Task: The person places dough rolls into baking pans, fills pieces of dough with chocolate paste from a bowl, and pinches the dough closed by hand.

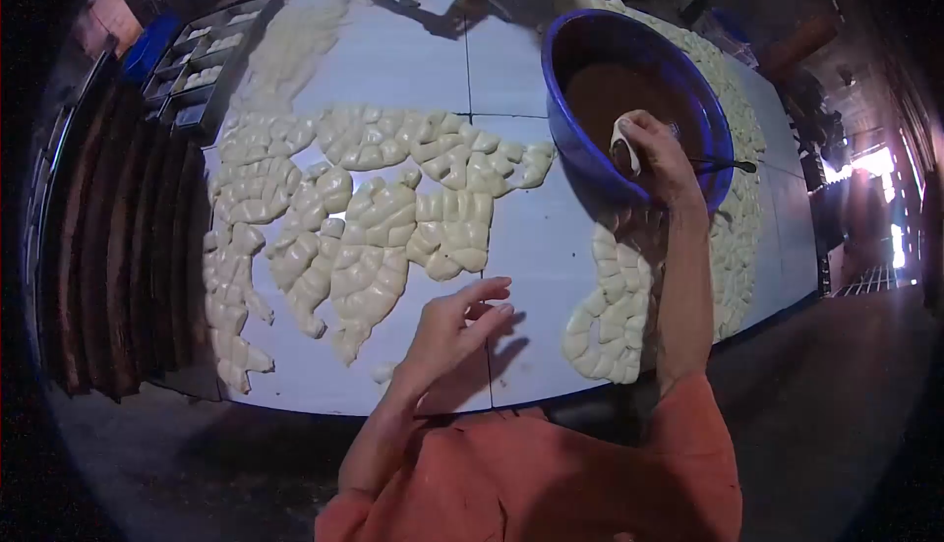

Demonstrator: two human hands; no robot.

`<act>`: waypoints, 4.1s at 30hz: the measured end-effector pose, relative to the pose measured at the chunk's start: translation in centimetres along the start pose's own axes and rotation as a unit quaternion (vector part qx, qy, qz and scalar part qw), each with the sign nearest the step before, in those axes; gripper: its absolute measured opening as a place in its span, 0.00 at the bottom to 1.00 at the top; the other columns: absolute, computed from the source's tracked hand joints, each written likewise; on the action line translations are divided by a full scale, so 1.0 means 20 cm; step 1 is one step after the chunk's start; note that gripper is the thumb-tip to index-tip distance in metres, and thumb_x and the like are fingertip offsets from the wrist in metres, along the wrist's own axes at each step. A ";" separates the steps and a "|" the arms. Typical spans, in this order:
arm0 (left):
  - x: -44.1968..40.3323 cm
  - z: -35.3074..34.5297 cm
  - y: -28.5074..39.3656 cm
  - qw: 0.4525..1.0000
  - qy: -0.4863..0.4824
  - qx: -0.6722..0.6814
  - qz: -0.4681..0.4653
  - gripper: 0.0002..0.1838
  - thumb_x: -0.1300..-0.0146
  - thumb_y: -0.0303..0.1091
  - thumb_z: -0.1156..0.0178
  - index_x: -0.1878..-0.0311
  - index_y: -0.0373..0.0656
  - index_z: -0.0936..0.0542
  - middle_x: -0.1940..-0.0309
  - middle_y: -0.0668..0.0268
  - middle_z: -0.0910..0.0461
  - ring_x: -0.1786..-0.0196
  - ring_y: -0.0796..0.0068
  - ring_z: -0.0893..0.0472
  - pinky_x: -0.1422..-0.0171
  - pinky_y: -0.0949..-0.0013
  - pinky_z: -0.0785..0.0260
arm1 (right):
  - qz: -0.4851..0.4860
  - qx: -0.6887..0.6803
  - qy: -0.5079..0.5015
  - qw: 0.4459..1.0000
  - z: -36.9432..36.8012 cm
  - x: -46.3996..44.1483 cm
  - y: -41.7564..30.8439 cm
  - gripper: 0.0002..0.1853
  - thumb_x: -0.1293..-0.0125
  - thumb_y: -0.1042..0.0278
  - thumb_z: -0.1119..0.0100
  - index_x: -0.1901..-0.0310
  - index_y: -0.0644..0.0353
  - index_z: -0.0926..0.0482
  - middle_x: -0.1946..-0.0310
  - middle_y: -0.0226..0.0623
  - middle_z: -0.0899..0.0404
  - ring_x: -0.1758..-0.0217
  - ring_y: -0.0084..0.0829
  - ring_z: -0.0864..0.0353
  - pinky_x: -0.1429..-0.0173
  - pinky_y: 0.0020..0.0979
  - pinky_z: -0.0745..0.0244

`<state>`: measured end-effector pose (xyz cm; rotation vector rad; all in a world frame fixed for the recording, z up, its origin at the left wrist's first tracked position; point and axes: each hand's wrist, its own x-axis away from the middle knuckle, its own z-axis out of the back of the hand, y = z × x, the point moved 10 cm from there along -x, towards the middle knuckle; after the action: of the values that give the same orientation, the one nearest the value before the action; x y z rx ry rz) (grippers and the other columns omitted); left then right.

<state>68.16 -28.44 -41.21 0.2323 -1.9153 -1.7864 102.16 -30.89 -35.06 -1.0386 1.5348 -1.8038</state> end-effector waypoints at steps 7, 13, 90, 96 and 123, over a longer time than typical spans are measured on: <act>-0.20 -0.12 0.03 0.935 -0.004 0.352 -0.027 0.27 0.22 0.48 0.47 0.29 0.39 0.30 0.37 0.58 0.23 0.37 0.68 0.22 0.37 0.63 0.27 | 0.025 -0.259 -0.074 0.963 -0.67 0.32 0.10 0.06 0.24 0.67 0.44 0.51 0.57 0.24 0.59 0.30 0.19 0.58 0.21 0.16 0.56 0.24 0.16; 0.01 0.17 -0.21 0.860 0.125 0.493 -0.023 0.18 0.24 0.44 0.45 0.46 0.38 0.19 0.53 0.63 0.15 0.51 0.72 0.16 0.43 0.63 0.21 | -0.042 -0.303 -0.090 0.948 -1.14 0.52 0.35 0.10 0.25 0.67 0.44 0.48 0.60 0.27 0.59 0.32 0.18 0.65 0.22 0.16 0.62 0.23 0.18; 1.01 0.59 -0.38 0.927 0.212 -0.309 0.006 0.37 0.42 0.40 0.29 0.30 0.42 0.31 0.39 0.53 0.26 0.49 0.52 0.17 0.49 0.56 0.22 | 0.231 0.394 -0.398 0.796 -1.98 1.14 0.51 0.30 0.40 0.53 0.29 0.40 0.58 0.24 0.48 0.47 0.23 0.50 0.49 0.20 0.47 0.44 0.23; 1.34 1.00 -0.44 0.916 0.342 -0.202 0.055 0.25 0.39 0.36 0.29 0.39 0.42 0.21 0.47 0.55 0.17 0.57 0.64 0.13 0.51 0.66 0.21 | 0.354 0.348 -0.292 0.818 -2.29 1.12 0.23 0.26 0.54 0.67 0.20 0.51 0.58 0.19 0.54 0.46 0.21 0.56 0.42 0.16 0.62 0.38 0.20; 1.22 1.53 -0.46 0.796 0.349 -0.490 -0.070 0.13 0.46 0.38 0.28 0.57 0.49 0.13 0.43 0.68 0.20 0.33 0.60 0.27 0.34 0.53 0.36 | -0.109 0.034 -0.470 0.875 -2.81 0.85 0.63 0.09 0.36 0.64 0.34 0.61 0.60 0.20 0.65 0.29 0.20 0.65 0.22 0.22 0.61 0.23 0.28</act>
<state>30.97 -13.54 -44.39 0.5507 -0.3580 -2.1234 45.13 -16.10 -46.72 -1.7475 0.7556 -1.1253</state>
